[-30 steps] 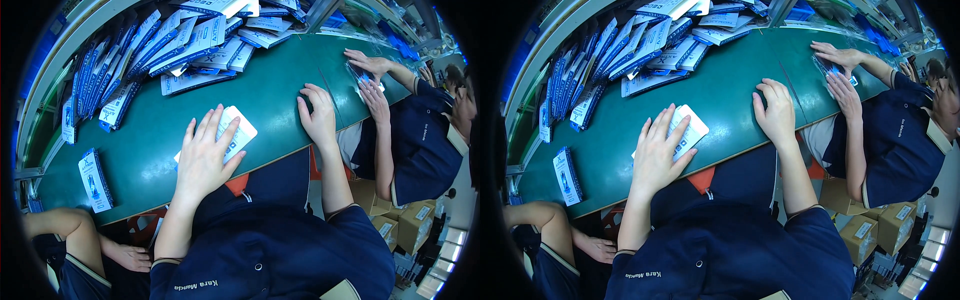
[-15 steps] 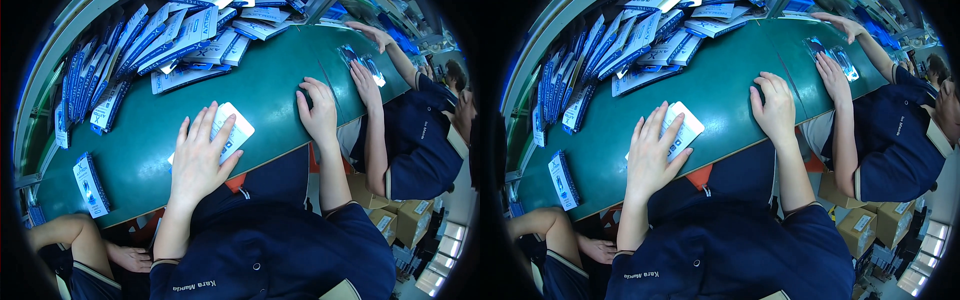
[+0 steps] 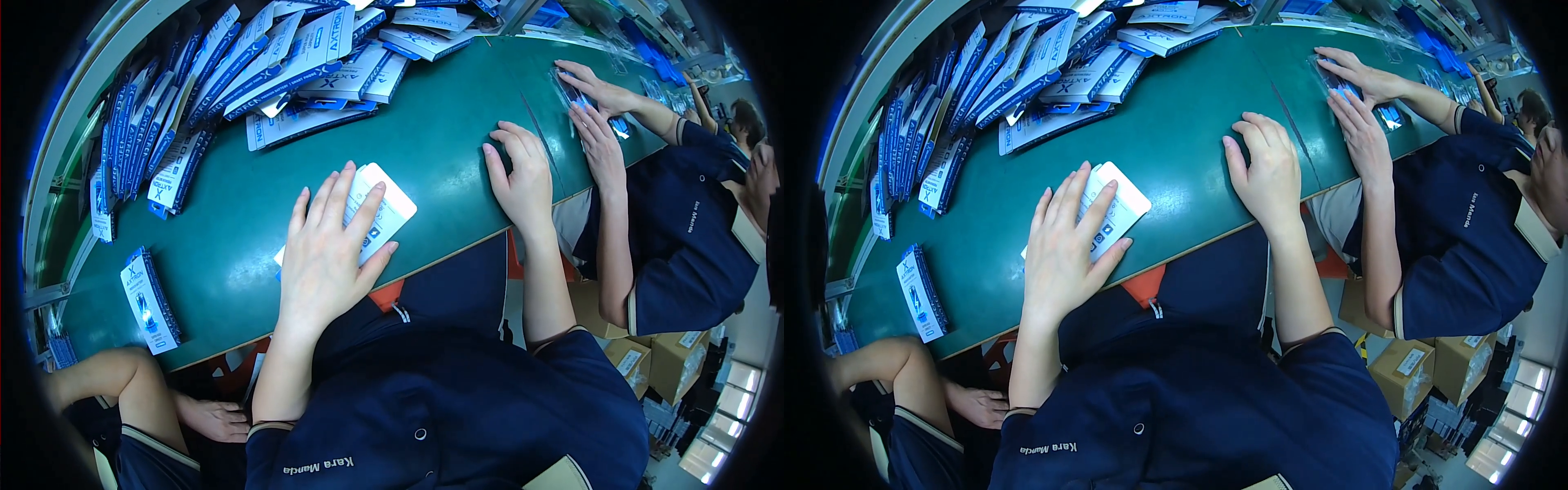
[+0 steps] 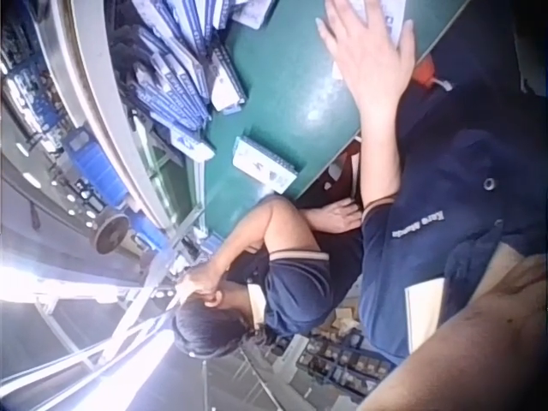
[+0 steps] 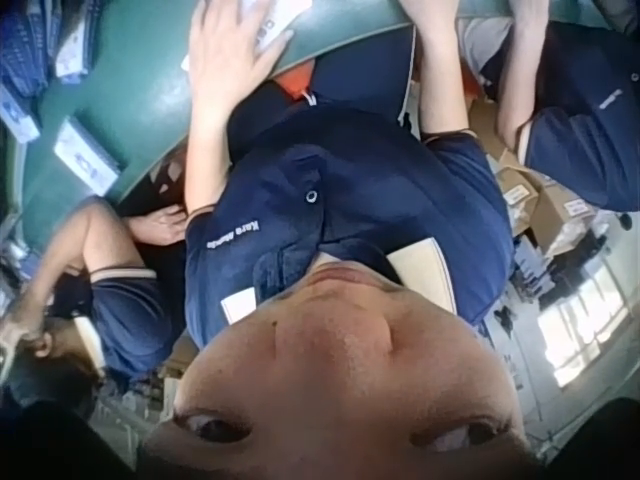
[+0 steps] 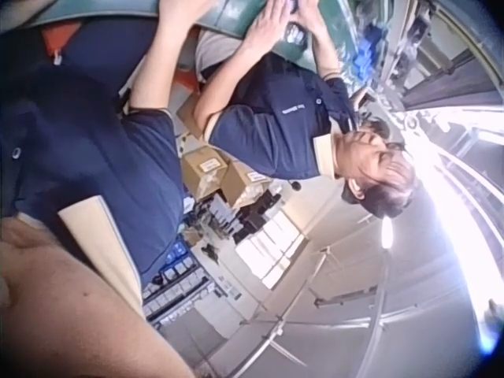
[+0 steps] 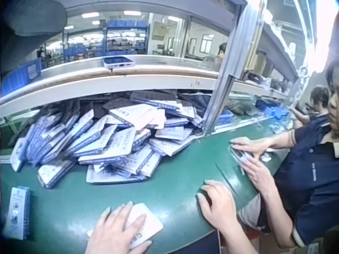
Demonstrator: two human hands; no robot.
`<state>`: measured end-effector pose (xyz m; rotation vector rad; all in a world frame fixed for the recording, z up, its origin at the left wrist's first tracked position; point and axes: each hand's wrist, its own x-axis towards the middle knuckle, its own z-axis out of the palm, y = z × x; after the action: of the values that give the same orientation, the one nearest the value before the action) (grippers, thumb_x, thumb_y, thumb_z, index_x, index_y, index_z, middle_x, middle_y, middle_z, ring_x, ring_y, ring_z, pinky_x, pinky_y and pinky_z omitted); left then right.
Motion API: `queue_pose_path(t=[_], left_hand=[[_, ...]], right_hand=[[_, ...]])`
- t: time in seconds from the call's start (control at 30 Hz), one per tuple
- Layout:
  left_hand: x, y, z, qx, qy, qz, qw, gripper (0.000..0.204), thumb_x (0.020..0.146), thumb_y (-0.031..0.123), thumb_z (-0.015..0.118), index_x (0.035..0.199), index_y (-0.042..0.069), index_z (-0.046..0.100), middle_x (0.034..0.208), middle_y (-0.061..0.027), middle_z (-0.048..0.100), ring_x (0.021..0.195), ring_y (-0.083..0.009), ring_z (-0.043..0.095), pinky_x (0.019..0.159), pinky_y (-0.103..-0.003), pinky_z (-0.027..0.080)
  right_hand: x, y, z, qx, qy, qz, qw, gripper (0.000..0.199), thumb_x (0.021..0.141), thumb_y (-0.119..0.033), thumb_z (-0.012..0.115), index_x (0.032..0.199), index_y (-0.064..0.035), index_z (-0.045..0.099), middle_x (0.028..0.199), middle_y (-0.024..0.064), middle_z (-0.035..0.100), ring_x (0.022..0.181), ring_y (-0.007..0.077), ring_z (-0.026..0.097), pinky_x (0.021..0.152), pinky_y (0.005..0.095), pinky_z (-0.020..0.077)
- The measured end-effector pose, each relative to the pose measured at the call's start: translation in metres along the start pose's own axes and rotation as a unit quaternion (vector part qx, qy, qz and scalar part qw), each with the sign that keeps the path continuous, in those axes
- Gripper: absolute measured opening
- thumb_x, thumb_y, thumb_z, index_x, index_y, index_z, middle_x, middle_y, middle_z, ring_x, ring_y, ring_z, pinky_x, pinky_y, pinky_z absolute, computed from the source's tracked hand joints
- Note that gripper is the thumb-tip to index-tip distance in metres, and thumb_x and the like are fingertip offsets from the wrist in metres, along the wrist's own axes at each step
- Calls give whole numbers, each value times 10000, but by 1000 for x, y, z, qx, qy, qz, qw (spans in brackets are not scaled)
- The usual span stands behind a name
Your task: The recorder transfers boxes of batteries from a large bin to a workbench and manipulates small parts/labels with coworkers.
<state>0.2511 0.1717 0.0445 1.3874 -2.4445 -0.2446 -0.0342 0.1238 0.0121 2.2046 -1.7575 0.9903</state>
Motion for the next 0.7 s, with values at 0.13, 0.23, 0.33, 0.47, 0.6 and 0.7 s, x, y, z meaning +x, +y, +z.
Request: queue_pose_path(t=[0.13,0.23,0.33,0.47,0.6,0.7], left_hand=[[1,1,0,5,2,5,1000,628,827,364,700,1368,100,521,1462,-243,388,1316,-390,432,1090,-548,324],[-1,0,3,-45,45,-29,998,684,797,369,733,1349,26,517,1408,-249,433,1299,-401,443,1087,-531,340],[-3,0,6,-62,57,-68,994,783,744,387,776,1352,-20,496,1350,-233,482,1306,-403,434,1080,-484,365],[-4,-5,1,-5,43,-52,998,851,717,410,795,1388,5,463,1291,-211,511,1301,-406,432,1082,-514,350],[-5,-8,-12,46,-19,-16,999,881,728,474,766,1421,41,438,1397,-179,472,1344,-384,396,1109,-561,285],[-11,-10,-9,46,-29,-9,998,901,735,525,737,1436,54,422,1460,-162,431,1374,-365,371,1125,-574,252]], right_hand=[[0,1,0,-1,-1,0,1000,193,840,-147,693,967,-4,666,1088,156,660,1040,323,618,903,403,495],[2,-2,-1,3,-7,4,1000,208,849,-158,691,981,0,667,1096,157,657,1049,323,616,909,402,494],[4,-3,-2,17,-4,3,1000,222,859,-171,687,1000,0,670,1108,161,654,1057,325,612,911,402,493],[3,-2,-2,10,-13,-7,1000,244,867,-186,684,1021,3,677,1119,164,652,1064,327,610,913,402,492],[1,0,-2,1,-17,-8,1000,258,869,-194,685,1028,9,679,1122,162,653,1060,326,613,912,397,492],[1,-2,-4,20,-30,4,999,266,869,-200,685,1035,8,680,1134,168,647,1079,328,604,924,402,484]])
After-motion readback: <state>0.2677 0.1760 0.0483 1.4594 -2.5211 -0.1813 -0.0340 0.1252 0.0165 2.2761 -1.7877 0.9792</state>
